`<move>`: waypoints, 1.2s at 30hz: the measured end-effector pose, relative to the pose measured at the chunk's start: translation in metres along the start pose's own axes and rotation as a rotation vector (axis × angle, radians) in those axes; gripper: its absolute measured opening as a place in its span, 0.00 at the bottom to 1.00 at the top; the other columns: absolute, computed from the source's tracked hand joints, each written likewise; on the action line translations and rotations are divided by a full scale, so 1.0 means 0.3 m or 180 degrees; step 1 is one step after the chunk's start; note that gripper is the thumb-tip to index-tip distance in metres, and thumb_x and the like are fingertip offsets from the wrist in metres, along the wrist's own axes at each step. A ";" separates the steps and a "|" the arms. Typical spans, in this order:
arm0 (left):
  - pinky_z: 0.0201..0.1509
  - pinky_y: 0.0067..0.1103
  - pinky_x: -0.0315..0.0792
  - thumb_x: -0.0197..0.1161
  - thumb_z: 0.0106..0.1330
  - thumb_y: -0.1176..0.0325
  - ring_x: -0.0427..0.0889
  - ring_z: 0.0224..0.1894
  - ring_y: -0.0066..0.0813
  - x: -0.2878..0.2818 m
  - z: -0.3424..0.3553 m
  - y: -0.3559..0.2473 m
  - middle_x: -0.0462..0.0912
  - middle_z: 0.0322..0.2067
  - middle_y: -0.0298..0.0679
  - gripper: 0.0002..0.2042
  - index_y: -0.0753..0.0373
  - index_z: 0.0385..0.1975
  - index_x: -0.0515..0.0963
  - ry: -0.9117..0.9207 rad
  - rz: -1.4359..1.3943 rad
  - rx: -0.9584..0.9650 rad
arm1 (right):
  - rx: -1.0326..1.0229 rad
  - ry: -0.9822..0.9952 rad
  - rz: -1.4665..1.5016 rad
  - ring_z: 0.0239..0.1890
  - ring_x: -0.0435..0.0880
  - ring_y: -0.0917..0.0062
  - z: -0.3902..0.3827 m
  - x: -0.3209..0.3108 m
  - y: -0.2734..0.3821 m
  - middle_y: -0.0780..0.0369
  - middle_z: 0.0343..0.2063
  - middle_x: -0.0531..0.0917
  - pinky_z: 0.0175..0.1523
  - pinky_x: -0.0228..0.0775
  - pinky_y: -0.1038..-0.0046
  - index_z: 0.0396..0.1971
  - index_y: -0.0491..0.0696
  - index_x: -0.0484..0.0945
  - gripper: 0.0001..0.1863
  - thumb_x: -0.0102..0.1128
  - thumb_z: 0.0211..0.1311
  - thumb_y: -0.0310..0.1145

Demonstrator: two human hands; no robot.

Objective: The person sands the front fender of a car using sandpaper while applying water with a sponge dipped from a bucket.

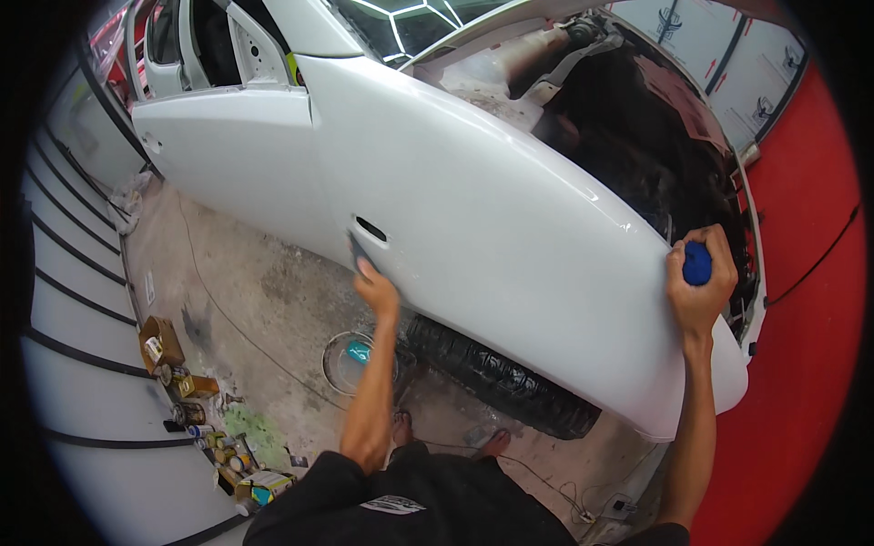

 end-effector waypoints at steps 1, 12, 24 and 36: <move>0.71 0.34 0.65 0.39 0.82 0.67 0.71 0.71 0.52 0.011 -0.075 -0.025 0.72 0.66 0.65 0.24 0.79 0.69 0.64 -0.0045 0.0056 0.0638 | -0.0102 -0.0002 0.0001 0.30 0.76 0.73 0.002 0.000 0.003 0.59 0.27 0.75 0.40 0.70 0.73 0.28 0.40 0.73 0.06 0.61 0.52 0.19; 0.67 0.35 0.70 0.39 0.82 0.67 0.78 0.66 0.51 -0.008 -0.089 0.056 0.73 0.65 0.66 0.24 0.80 0.68 0.65 -0.0048 0.0450 0.0409 | 0.0031 0.0006 -0.0023 0.29 0.76 0.73 0.002 0.002 0.001 0.59 0.26 0.75 0.40 0.70 0.73 0.27 0.40 0.73 0.05 0.59 0.51 0.19; 0.68 0.36 0.70 0.40 0.83 0.63 0.75 0.68 0.56 -0.016 -0.134 0.121 0.73 0.65 0.66 0.25 0.79 0.66 0.70 -0.0412 0.0270 0.0968 | -0.0103 0.0092 -0.0032 0.30 0.76 0.74 0.001 0.009 -0.001 0.60 0.27 0.75 0.41 0.70 0.72 0.27 0.40 0.73 0.05 0.60 0.52 0.19; 0.60 0.37 0.72 0.43 0.83 0.63 0.83 0.56 0.54 -0.011 -0.167 0.120 0.82 0.53 0.66 0.24 0.84 0.55 0.74 -0.0618 0.0344 0.0846 | -0.0131 0.0074 -0.0097 0.30 0.76 0.74 -0.004 0.010 -0.012 0.60 0.27 0.76 0.41 0.69 0.72 0.28 0.41 0.73 0.05 0.61 0.54 0.20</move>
Point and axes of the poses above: each hand's wrist, its own z-axis towards the middle knuckle, its own x-axis out of the palm, y = z × x, the point moved 4 cm from there along z, towards the middle knuckle
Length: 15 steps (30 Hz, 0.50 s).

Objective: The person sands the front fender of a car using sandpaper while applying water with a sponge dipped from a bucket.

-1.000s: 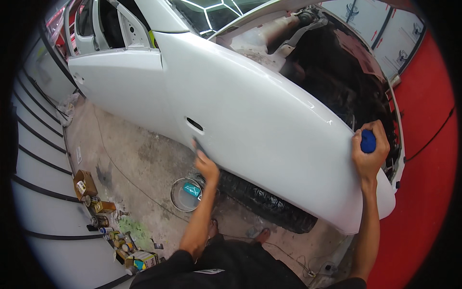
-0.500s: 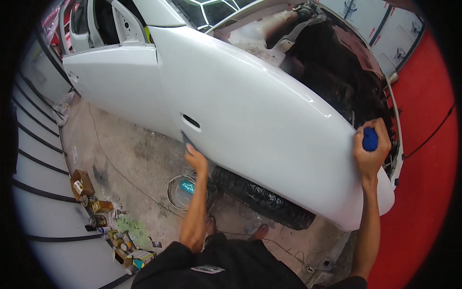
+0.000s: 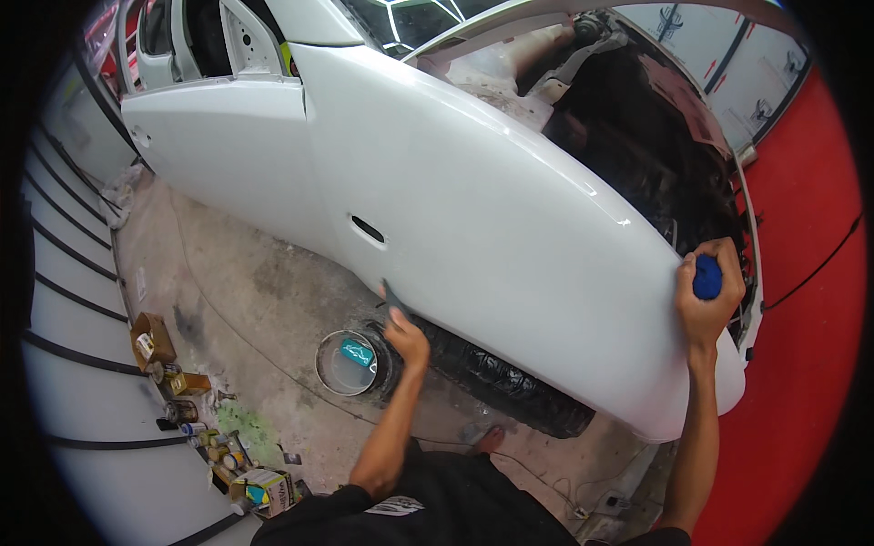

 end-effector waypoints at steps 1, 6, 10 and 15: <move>0.57 0.38 0.74 0.43 0.83 0.62 0.85 0.50 0.53 0.002 0.030 0.065 0.84 0.49 0.64 0.25 0.85 0.51 0.76 -0.0081 -0.0019 -0.0314 | 0.0091 -0.0009 -0.0011 0.30 0.77 0.74 0.001 -0.001 -0.006 0.60 0.27 0.76 0.41 0.69 0.72 0.29 0.41 0.73 0.05 0.61 0.54 0.20; 0.36 0.41 0.70 0.46 0.82 0.55 0.69 0.25 0.40 -0.004 0.109 0.142 0.81 0.24 0.56 0.30 0.84 0.29 0.72 0.0120 0.0385 -0.1521 | 0.0022 0.0000 -0.0013 0.31 0.76 0.73 -0.003 0.002 0.001 0.60 0.27 0.76 0.42 0.69 0.71 0.28 0.41 0.73 0.05 0.61 0.54 0.20; 0.51 0.40 0.76 0.45 0.82 0.60 0.86 0.49 0.58 -0.014 0.012 0.020 0.85 0.44 0.67 0.25 0.84 0.51 0.77 -0.0298 0.0203 0.0119 | 0.0052 0.0032 -0.0066 0.31 0.76 0.73 -0.001 0.006 0.005 0.60 0.27 0.75 0.42 0.68 0.72 0.28 0.41 0.72 0.05 0.60 0.55 0.20; 0.49 0.40 0.75 0.44 0.83 0.61 0.86 0.43 0.57 -0.003 0.085 0.224 0.86 0.39 0.66 0.25 0.84 0.46 0.78 0.0217 0.0420 -0.2146 | 0.0229 0.0032 -0.0033 0.32 0.75 0.74 -0.007 0.007 -0.001 0.60 0.28 0.74 0.41 0.66 0.72 0.29 0.40 0.72 0.04 0.59 0.55 0.20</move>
Point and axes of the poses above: each hand's wrist, its own z-axis towards the middle knuckle, its own x-axis out of the palm, y = z × x, the point moved 4 cm from there along z, towards the middle knuckle
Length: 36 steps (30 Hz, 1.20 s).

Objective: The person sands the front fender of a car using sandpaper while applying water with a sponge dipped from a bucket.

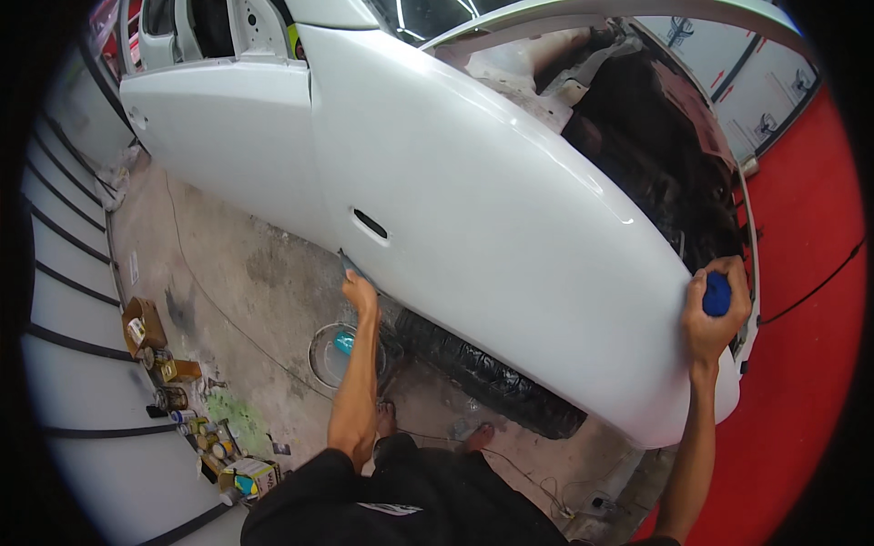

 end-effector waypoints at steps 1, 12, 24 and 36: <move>0.46 0.40 0.75 0.44 0.83 0.60 0.86 0.39 0.56 0.000 0.011 0.006 0.86 0.36 0.65 0.26 0.85 0.43 0.77 -0.0017 -0.0222 -0.0230 | -0.0140 0.0037 0.0015 0.32 0.75 0.74 0.000 0.002 0.003 0.60 0.28 0.74 0.41 0.66 0.72 0.29 0.40 0.72 0.04 0.59 0.55 0.20; 0.44 0.43 0.73 0.45 0.82 0.58 0.85 0.38 0.61 0.023 0.018 0.067 0.84 0.35 0.68 0.28 0.84 0.36 0.77 -0.0289 0.0090 -0.0343 | 0.0080 0.0116 0.0028 0.32 0.68 0.77 -0.016 0.007 -0.037 0.62 0.28 0.70 0.41 0.64 0.76 0.31 0.41 0.70 0.02 0.53 0.61 0.20; 0.47 0.39 0.72 0.47 0.82 0.54 0.82 0.37 0.42 0.062 0.184 0.169 0.85 0.36 0.54 0.28 0.81 0.35 0.77 -0.0400 -0.0799 -0.1091 | 0.0022 0.0156 -0.0201 0.36 0.66 0.76 -0.045 0.016 -0.063 0.64 0.32 0.65 0.45 0.60 0.74 0.32 0.42 0.66 0.04 0.49 0.68 0.21; 0.53 0.37 0.78 0.46 0.81 0.56 0.84 0.47 0.43 0.251 0.583 0.715 0.82 0.50 0.54 0.25 0.78 0.54 0.73 -0.0301 -0.1894 -0.2047 | -0.0048 0.0298 -0.0191 0.37 0.68 0.76 -0.031 0.013 -0.082 0.64 0.33 0.68 0.49 0.63 0.74 0.34 0.42 0.68 0.05 0.48 0.72 0.26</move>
Point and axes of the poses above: each hand's wrist, its own z-axis towards the middle knuckle, its own x-axis out of the palm, y = z × x, the point moved 4 cm from there along z, towards the middle knuckle
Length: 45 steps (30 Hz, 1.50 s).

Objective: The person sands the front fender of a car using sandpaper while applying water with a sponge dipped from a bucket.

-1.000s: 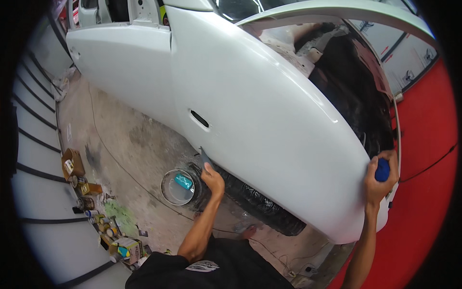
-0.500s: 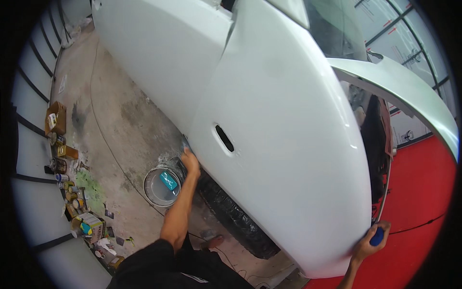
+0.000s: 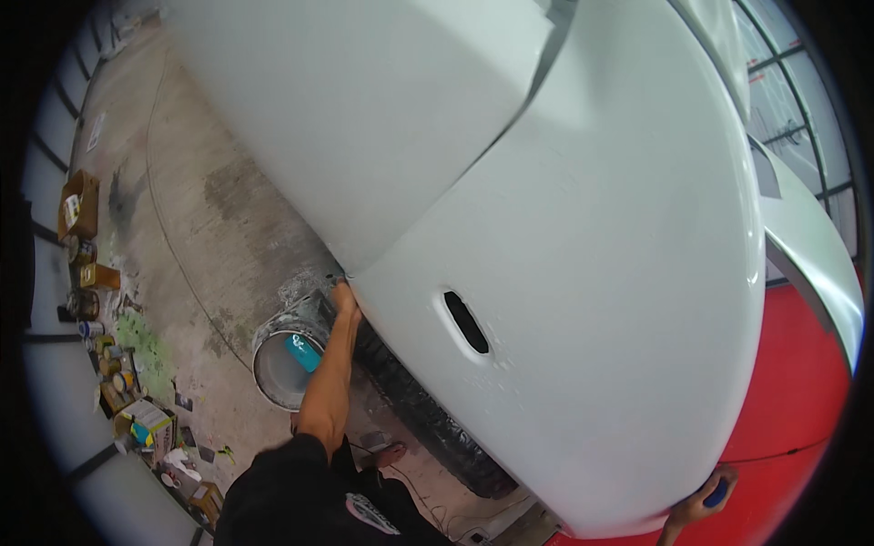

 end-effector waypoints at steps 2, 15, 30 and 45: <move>0.57 0.37 0.78 0.46 0.80 0.55 0.83 0.50 0.44 0.016 0.021 0.007 0.81 0.53 0.55 0.26 0.78 0.57 0.71 0.0318 -0.0316 -0.0315 | -0.0226 -0.0030 -0.0165 0.36 0.67 0.77 0.002 0.001 0.017 0.64 0.32 0.67 0.46 0.62 0.74 0.34 0.42 0.67 0.05 0.48 0.73 0.26; 0.79 0.32 0.51 0.43 0.82 0.67 0.57 0.79 0.48 0.170 -1.088 -0.504 0.60 0.75 0.58 0.25 0.77 0.72 0.60 0.1385 0.0806 0.3781 | 0.0284 -0.0159 0.0305 0.33 0.66 0.78 0.008 0.009 0.037 0.64 0.29 0.66 0.41 0.61 0.75 0.33 0.41 0.68 0.02 0.51 0.64 0.20; 0.80 0.40 0.51 0.40 0.78 0.77 0.53 0.79 0.56 0.182 -1.216 -0.514 0.61 0.74 0.60 0.24 0.76 0.72 0.62 0.1738 0.0955 0.4442 | 0.0238 -0.0034 0.0360 0.34 0.69 0.75 0.031 0.001 0.062 0.61 0.29 0.69 0.43 0.64 0.74 0.30 0.41 0.69 0.03 0.52 0.56 0.19; 0.81 0.40 0.49 0.42 0.77 0.78 0.52 0.79 0.58 0.108 -1.180 -0.437 0.60 0.74 0.63 0.24 0.79 0.71 0.61 0.1886 0.1189 0.4214 | -0.0040 -0.0022 0.0294 0.33 0.67 0.77 0.033 0.003 0.078 0.62 0.29 0.68 0.41 0.62 0.75 0.30 0.41 0.68 0.02 0.50 0.58 0.20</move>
Point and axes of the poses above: each hand's wrist, its own z-axis towards the middle knuckle, its own x-axis out of the palm, y = z × x, the point moved 4 cm from there along z, towards the middle knuckle
